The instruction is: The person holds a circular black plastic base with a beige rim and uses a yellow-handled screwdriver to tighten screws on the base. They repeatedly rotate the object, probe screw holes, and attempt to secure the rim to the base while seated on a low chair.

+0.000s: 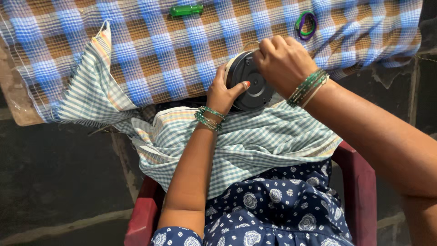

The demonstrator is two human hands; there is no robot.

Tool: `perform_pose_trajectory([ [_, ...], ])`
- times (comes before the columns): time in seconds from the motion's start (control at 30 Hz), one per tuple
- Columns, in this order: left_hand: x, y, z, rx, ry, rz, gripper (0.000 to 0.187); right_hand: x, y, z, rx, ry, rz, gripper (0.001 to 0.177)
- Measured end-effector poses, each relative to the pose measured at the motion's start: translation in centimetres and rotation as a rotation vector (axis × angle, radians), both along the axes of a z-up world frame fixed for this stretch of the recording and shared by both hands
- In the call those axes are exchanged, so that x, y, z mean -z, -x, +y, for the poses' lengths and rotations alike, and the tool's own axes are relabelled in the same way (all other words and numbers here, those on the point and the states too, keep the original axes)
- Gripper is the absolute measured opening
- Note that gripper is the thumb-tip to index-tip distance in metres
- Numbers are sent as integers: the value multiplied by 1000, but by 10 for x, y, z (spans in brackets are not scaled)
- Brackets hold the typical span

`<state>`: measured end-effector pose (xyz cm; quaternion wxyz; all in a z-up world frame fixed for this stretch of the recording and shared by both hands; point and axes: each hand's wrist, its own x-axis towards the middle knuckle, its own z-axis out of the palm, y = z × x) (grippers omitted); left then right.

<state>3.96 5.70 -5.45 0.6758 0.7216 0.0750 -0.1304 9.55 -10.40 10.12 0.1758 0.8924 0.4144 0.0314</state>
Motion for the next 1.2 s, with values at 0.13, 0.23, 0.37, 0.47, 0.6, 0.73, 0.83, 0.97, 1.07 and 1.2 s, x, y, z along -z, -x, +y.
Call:
perform_pose_trajectory([
  [0.13,3,1,-1,-13,-17,-20,76,6,-2,2,19,72,-7,16],
  [0.23,4,1,-1,-21,-6,-25,76,9,-7,5,139,133,72,18],
  [0.37,3,2,-1,2,-35,-19,78,5,-6,3,170,10,81,19],
  [0.47,2,2,-2,1,-47,11,79,-1,-5,2,68,-31,32,13],
  [0.6,4,2,-2,2,-69,-17,78,-1,-3,0,-68,34,-100,9],
  [0.73,9,2,-2,-19,-40,-45,77,9,-1,-2,-4,69,-26,14],
  [0.83,7,2,-2,-27,-15,-32,75,14,-4,-3,188,106,117,18],
  [0.97,2,3,0,-17,34,-42,72,14,-5,-3,361,21,247,23],
  [1.07,0,3,0,-7,15,0,74,8,-3,-8,302,-116,205,18],
  [1.2,-3,2,0,-16,41,-30,72,-6,4,-11,152,-84,-8,10],
])
